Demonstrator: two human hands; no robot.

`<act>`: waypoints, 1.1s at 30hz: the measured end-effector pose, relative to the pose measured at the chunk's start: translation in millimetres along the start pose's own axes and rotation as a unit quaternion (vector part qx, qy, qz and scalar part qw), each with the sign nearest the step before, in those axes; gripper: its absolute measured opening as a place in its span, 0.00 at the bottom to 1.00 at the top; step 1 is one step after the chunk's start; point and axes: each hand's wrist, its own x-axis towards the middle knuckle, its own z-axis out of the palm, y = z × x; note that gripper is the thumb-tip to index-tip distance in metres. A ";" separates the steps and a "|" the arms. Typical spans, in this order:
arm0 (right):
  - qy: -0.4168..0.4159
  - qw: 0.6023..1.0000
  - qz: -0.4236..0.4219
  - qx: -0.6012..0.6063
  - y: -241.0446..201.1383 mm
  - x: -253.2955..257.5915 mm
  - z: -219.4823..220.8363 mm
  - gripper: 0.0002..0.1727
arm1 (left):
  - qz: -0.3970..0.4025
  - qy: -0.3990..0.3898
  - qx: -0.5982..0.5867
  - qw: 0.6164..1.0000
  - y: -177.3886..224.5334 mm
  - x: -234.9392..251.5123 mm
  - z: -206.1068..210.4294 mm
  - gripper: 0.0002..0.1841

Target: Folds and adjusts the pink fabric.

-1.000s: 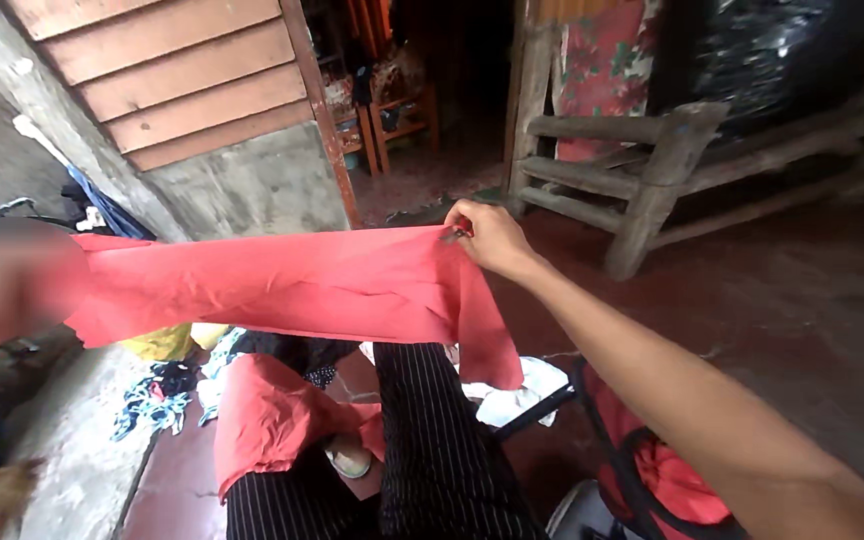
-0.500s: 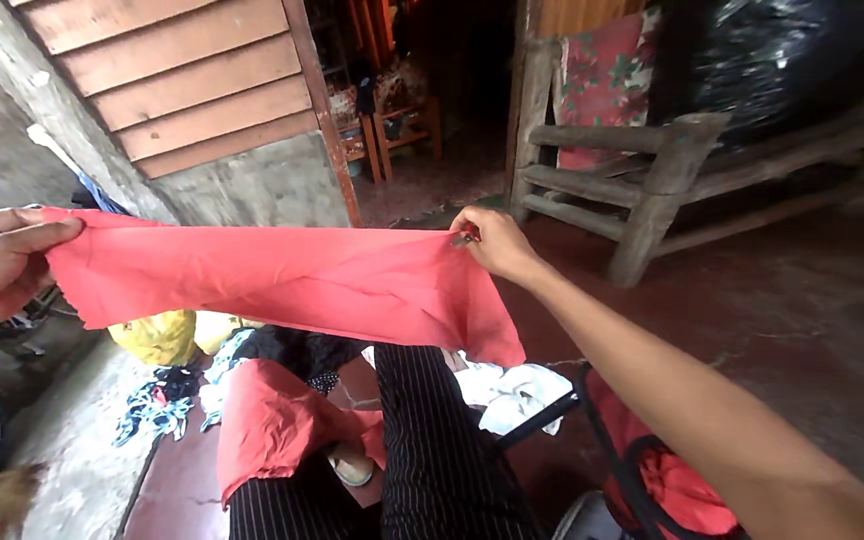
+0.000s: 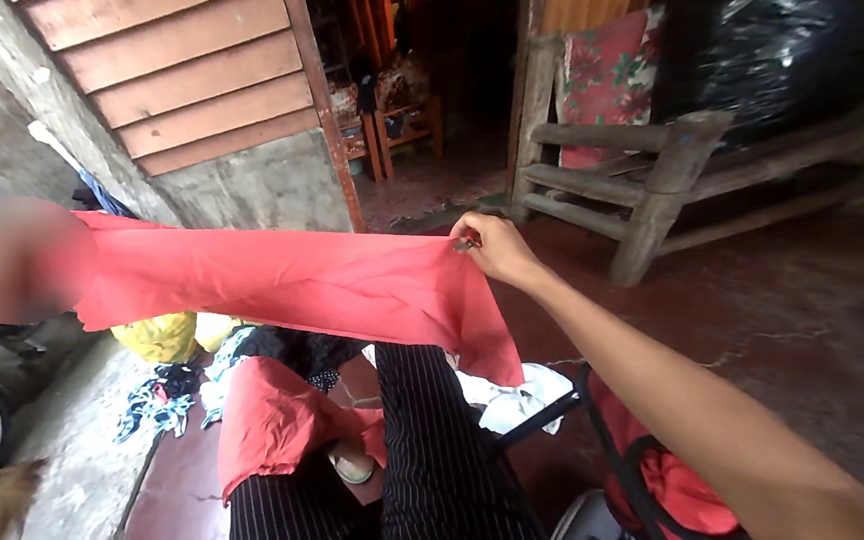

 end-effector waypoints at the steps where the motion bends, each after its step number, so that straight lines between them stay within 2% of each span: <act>1: -0.003 1.000 -0.005 0.003 -0.2 -1.1 0.9 0.09 | 0.001 0.001 0.001 1.000 -0.3 -0.7 -1.0 0.06; 6: -0.024 0.999 -0.039 0.019 -1.6 -13.6 10.2 0.08 | -0.020 0.025 0.030 0.999 6.3 -29.0 4.3 0.06; 9: -0.067 0.996 -0.053 0.032 3.6 -28.0 28.7 0.09 | -0.019 0.002 0.126 0.992 -0.1 -60.6 -2.3 0.04; 13: -0.180 0.983 -0.024 0.030 -1.9 -55.1 58.6 0.13 | -0.084 -0.052 0.238 0.966 -26.4 -112.0 -16.8 0.03; 16: -0.239 0.970 -0.037 0.020 -10.8 -66.6 74.2 0.12 | -0.084 -0.065 0.255 0.961 -81.9 -144.9 -36.4 0.07; 18: -0.237 0.970 -0.056 0.008 -20.8 -73.7 84.4 0.10 | -0.072 -0.066 0.232 0.968 -132.4 -163.6 -50.6 0.06; 21: -0.220 0.973 -0.067 -0.004 -30.5 -79.6 93.0 0.09 | -0.149 -0.031 0.149 0.977 -173.2 -186.2 -50.8 0.08; 23: -0.204 0.977 -0.066 -0.008 -30.7 -81.8 97.6 0.09 | -0.189 0.014 0.061 0.980 -183.4 -193.2 -44.5 0.08; 25: -0.181 0.981 -0.068 -0.012 -28.3 -85.3 102.4 0.11 | -0.194 0.035 -0.009 0.980 -190.0 -195.1 -40.4 0.08; 30: -0.145 0.986 -0.077 -0.019 -16.3 -93.5 111.6 0.14 | -0.140 0.043 -0.080 0.986 -194.2 -192.9 -29.0 0.07; 33: -0.130 0.988 -0.081 -0.020 -14.1 -97.5 112.7 0.15 | -0.128 0.057 -0.166 0.976 -196.2 -192.3 -17.8 0.09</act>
